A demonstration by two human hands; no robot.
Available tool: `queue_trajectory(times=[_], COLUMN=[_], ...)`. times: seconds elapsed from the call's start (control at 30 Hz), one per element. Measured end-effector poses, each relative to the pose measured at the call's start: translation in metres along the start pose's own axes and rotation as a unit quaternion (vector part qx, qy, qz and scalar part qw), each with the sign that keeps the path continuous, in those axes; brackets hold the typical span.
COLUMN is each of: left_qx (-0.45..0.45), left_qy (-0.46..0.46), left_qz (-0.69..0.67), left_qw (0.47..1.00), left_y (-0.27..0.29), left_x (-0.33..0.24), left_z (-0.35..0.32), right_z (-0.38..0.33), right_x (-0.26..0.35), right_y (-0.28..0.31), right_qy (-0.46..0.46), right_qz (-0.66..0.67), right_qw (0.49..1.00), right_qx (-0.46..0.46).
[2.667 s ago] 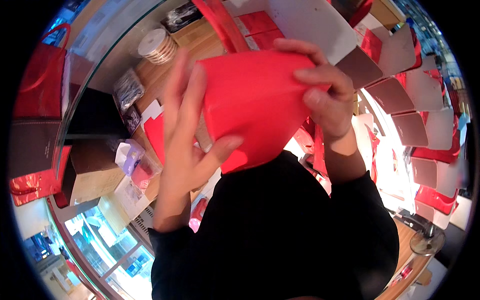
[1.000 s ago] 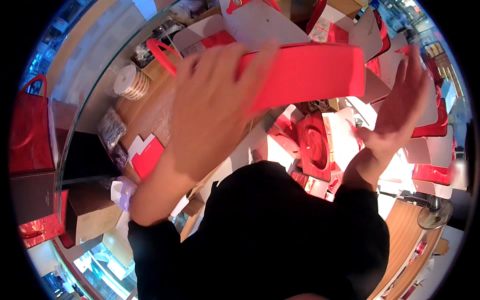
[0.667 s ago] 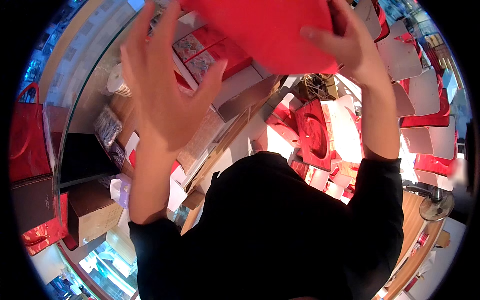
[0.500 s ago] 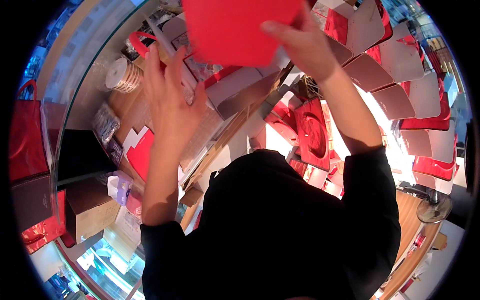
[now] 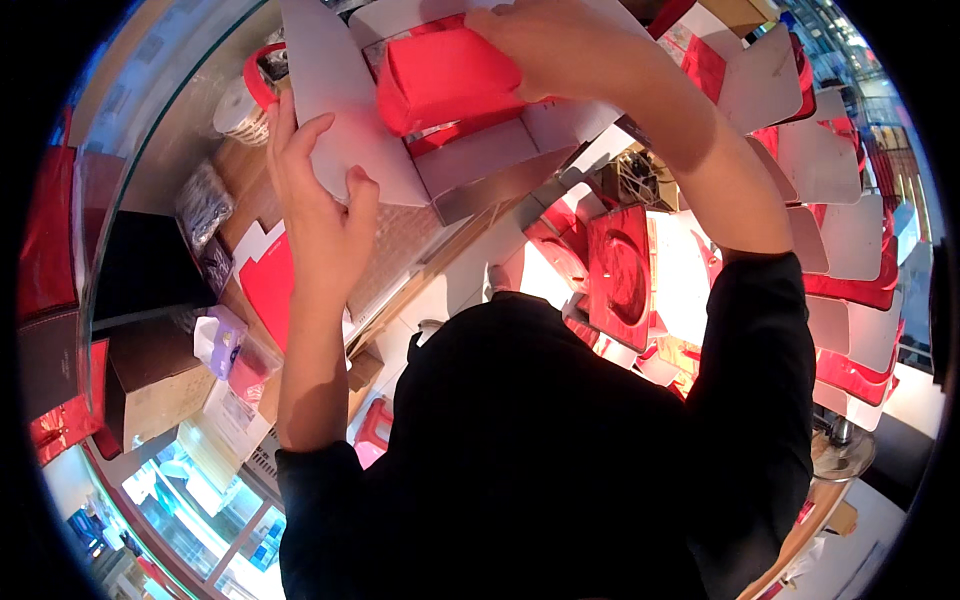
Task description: The person assembles flat-packed red cardboard boxes by hand. They fold the flaps and tuck them into slots to form the box structure, then place the completed boxes into a larger container. The process is repeated for multiple boxes.
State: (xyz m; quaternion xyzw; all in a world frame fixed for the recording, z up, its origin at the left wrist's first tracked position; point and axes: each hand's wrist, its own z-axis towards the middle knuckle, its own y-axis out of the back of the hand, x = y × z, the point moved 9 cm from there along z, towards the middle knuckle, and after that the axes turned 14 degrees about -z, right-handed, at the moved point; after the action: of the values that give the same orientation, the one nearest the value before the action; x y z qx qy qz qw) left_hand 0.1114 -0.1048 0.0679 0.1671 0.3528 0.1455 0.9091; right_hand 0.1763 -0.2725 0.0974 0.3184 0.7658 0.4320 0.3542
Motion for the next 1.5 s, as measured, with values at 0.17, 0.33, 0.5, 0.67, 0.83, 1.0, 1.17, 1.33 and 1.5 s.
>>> queue_trajectory(times=[0.17, 0.33, 0.5, 0.67, 0.83, 1.0, 1.17, 1.33, 1.5], left_qx=[0.009, 0.005, 0.005, 0.006, 0.011, 0.013, 0.006, 0.002, 0.012], left_qy=[0.006, 0.011, 0.009, 0.006, -0.001, -0.001, 0.004, 0.002, -0.004], left_qz=[-0.004, 0.002, 0.002, -0.006, 0.0, 0.003, 0.014, 0.014, 0.026], left_qw=[1.0, 1.0, 1.0, 1.0, 1.0, 1.0, 1.0, 1.0, 1.0], left_y=[-0.003, -0.001, -0.001, -0.004, -0.006, -0.011, -0.009, -0.01, -0.015], left_x=[-0.001, 0.003, 0.003, 0.001, -0.003, -0.003, -0.001, -0.005, -0.008], left_z=[0.0, -0.001, -0.002, -0.001, 0.002, 0.004, 0.003, 0.004, 0.005], right_z=[0.041, 0.066, 0.061, 0.061, 0.076, 0.094, 0.095, 0.112, 0.105], right_x=[0.025, 0.034, 0.039, 0.05, 0.059, 0.061, 0.056, 0.048, 0.051], right_y=[-0.034, -0.076, -0.098, -0.134, -0.134, -0.156, -0.137, -0.178, -0.171], right_qy=[0.021, 0.005, 0.023, 0.1, 0.116, 0.116, 0.183, 0.174, 0.072], right_qz=[-0.134, -0.127, -0.095, -0.023, -0.048, -0.08, 0.085, -0.085, 0.037], right_qw=[0.979, 0.983, 0.976, 0.992, 0.99, 0.987, 0.975, 0.98, 0.993], right_qx=[-0.153, -0.133, -0.193, -0.073, -0.063, -0.081, 0.091, 0.033, -0.092])
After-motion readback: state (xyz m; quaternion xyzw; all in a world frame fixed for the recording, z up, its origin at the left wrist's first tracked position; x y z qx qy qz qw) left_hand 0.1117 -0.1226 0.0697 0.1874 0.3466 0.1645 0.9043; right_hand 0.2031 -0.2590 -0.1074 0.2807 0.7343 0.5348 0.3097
